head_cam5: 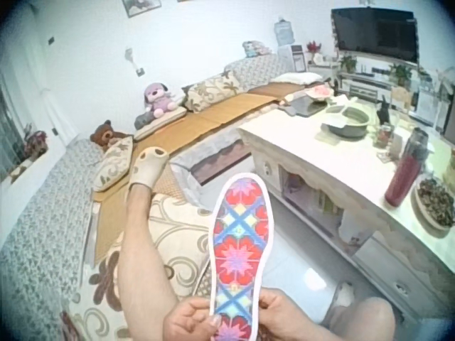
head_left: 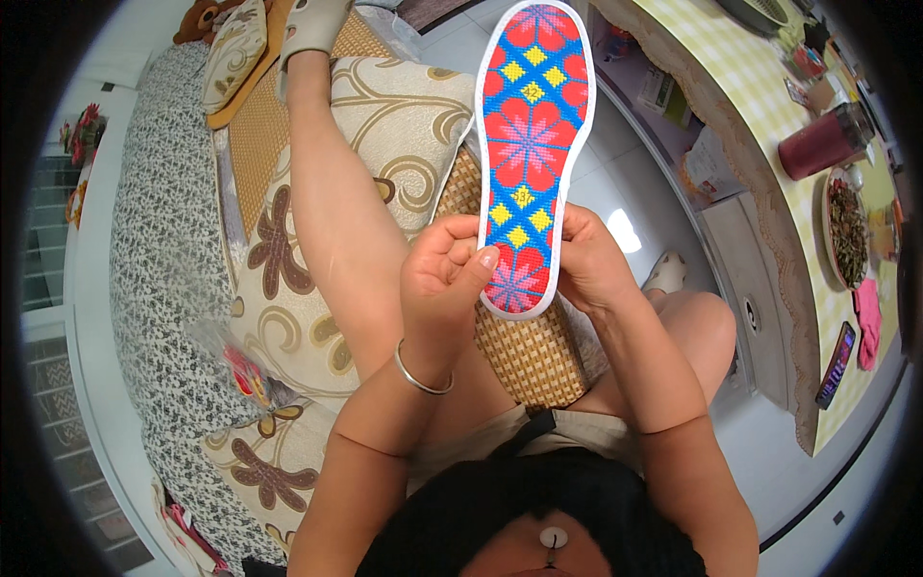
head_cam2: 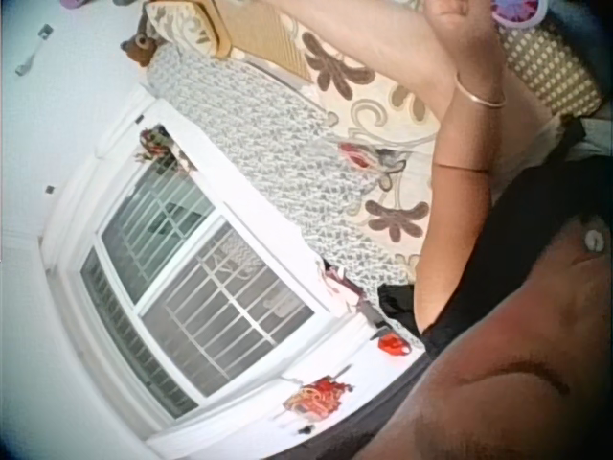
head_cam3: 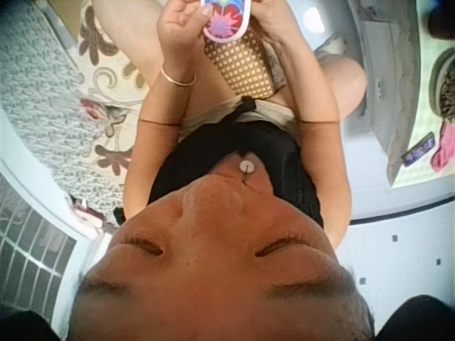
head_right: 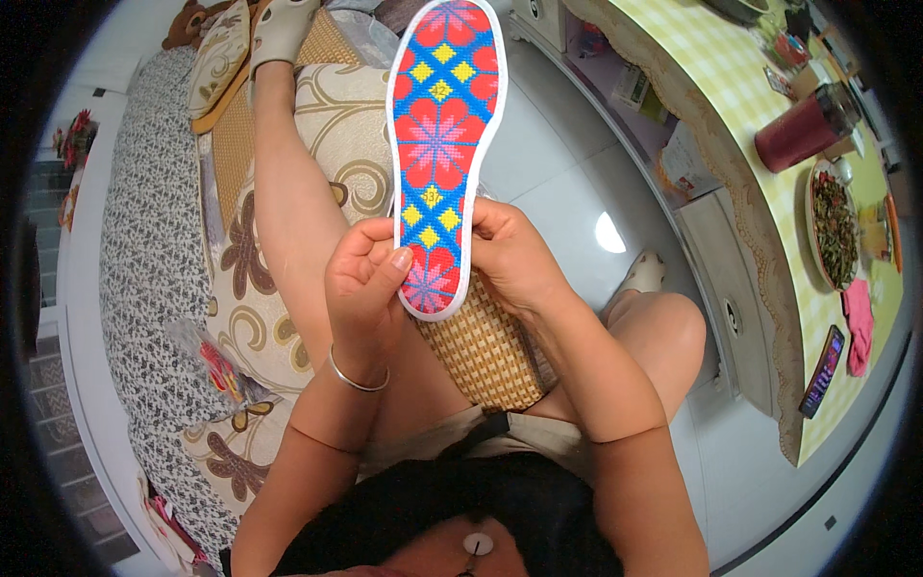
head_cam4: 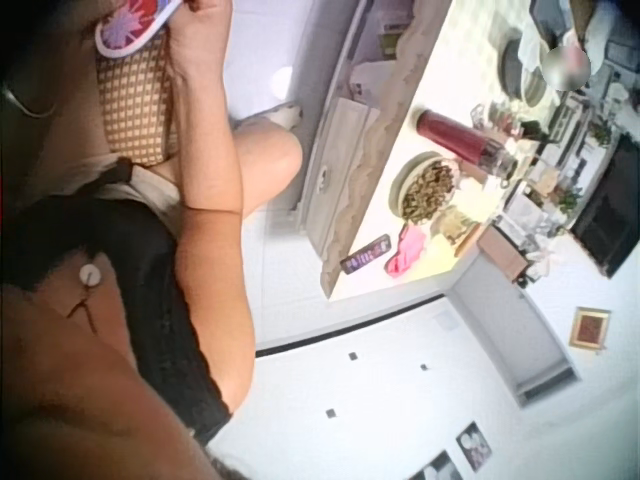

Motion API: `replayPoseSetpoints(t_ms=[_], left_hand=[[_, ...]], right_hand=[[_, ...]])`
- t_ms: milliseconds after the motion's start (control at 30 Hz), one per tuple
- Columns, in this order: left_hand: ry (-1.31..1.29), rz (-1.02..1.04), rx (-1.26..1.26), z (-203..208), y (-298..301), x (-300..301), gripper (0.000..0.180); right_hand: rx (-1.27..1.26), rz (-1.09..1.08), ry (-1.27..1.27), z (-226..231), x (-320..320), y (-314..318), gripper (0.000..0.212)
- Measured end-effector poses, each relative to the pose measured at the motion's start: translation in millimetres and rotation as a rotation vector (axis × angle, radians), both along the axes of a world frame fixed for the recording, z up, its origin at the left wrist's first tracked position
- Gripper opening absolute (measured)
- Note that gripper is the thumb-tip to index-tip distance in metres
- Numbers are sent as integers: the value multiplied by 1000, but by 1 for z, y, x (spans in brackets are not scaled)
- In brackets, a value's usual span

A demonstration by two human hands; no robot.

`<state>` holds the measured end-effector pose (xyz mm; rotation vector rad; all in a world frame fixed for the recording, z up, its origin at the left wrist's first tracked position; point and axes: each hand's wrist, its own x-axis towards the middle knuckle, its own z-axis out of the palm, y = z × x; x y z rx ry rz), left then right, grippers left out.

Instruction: The person sews the edge of a decorative floral insole by hand using a needle and red thread while sitting on a bed.

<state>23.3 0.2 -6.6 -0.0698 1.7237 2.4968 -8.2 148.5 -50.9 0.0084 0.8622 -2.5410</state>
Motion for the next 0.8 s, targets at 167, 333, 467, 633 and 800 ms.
replayPoseSetpoints(t_ms=[167, 333, 467, 633, 800], left_hand=[[-7, -3, 15, 3, -2, 0, 21], [-60, -43, 16, 5, -4, -1, 19], [-54, -37, -28, 3, -4, -1, 17], [-19, 58, -75, 3, 0, -5, 19], [60, -9, -95, -4, 5, -3, 23]], right_hand=[[41, 50, 22, -4, -5, 5, 21], [113, 37, 63, -7, -4, 3, 20], [88, -26, 53, 4, 3, -2, 18], [680, -577, 497, 6, -4, 1, 13], [1127, -751, 1055, 18, 2, 0, 19]])
